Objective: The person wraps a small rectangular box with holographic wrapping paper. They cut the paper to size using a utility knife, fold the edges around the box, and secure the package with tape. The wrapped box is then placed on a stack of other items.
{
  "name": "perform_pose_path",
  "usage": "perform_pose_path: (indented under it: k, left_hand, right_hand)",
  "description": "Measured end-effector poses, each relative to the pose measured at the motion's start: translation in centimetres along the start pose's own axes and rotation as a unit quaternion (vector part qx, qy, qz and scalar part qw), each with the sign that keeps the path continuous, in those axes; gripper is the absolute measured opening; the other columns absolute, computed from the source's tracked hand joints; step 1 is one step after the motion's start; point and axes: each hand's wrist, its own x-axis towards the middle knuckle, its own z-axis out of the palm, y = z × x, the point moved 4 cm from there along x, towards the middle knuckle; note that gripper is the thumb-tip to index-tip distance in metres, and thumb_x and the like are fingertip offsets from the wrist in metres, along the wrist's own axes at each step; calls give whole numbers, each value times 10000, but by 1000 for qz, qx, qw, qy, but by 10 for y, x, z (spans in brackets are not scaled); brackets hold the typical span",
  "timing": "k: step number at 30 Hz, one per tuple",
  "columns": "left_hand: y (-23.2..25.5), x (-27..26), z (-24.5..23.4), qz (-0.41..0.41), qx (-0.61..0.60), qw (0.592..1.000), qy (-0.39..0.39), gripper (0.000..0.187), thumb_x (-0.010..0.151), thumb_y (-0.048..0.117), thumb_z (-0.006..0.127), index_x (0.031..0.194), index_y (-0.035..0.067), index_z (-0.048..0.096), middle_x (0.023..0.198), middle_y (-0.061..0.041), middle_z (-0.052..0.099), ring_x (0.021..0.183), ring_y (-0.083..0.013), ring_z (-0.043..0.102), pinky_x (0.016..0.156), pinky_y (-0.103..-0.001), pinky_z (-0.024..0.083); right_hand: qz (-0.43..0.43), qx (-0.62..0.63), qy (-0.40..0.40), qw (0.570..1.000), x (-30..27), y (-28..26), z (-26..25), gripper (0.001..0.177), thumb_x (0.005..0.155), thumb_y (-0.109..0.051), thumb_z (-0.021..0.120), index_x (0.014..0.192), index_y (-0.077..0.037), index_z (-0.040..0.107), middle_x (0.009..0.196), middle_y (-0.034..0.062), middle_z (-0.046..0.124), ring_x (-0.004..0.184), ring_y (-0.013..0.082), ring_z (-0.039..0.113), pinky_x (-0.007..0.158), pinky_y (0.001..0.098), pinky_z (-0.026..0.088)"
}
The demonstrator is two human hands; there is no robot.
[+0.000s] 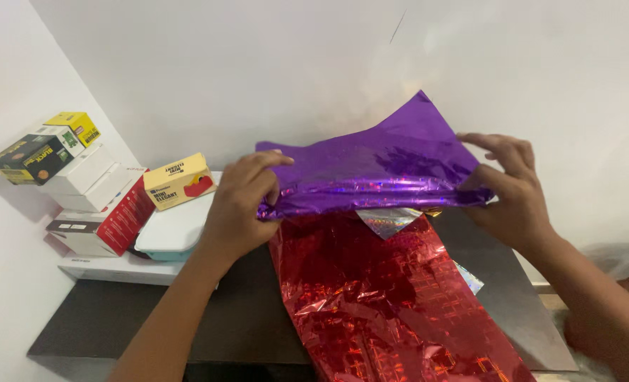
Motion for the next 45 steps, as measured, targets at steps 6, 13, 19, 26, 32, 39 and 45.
perform_pose_path:
  k: [6,13,19,26,32,39,45]
  left_hand:
    - [-3,-39,43,58,-74,980,-177,349,691,71,771,666,72,424,1563,-87,511,1499,-334,406,1130,-472,387]
    - [-14,-95,98,-57,-177,891,-414,297,662,34,721,642,39,425,1547,-101,502,1492,-339,381,1170,-429,370]
    - [-42,-110,111,-189,-291,853,-390,322,845,187,710,720,36,453,1462,-75,634,1073,-211,699,844,-338,538]
    - [-83,-85,127,-349,-261,889,-140,288,902,290,751,972,47,614,796,-39,597,750,-126,536,664,-308,445]
    - [-46,-57,118,-132,32,991,21,304,877,219,702,1145,89,643,1197,-85,643,1147,-287,606,979,-425,483]
    - [8,-49,165,10,-32,989,-147,687,857,519,699,1370,79,577,1422,-185,539,1337,-381,470,1101,-524,338]
    - [-9,-65,196,-85,-74,971,-209,592,919,405,682,1421,115,564,1522,-151,503,1414,-359,433,1148,-511,315]
  right_hand:
    - [-52,14,-177,983,-37,-10,28,200,609,-150,852,762,-141,722,1485,-1,544,1429,288,415,1090,492,367]
    - [58,85,-449,888,-80,-2,62,346,689,-102,819,981,-164,643,1353,58,659,1279,277,556,1034,426,450]
    - [290,187,-491,800,-99,35,79,313,858,-130,733,1151,-46,658,1018,68,790,849,196,710,783,380,574]
    - [373,283,-210,858,-84,78,116,384,913,-175,727,1266,-57,632,1043,104,773,939,225,709,809,388,569]
    - [325,-6,-190,927,-80,62,127,457,874,-305,753,1241,-98,576,979,168,755,885,382,722,741,505,548]
    - [291,-94,-262,915,-71,37,130,403,924,-339,700,1207,-103,536,971,131,733,919,369,704,751,512,537]
    - [-21,-202,-116,972,-49,-7,108,278,889,-312,732,1097,-133,689,1200,83,627,1098,269,594,868,444,460]
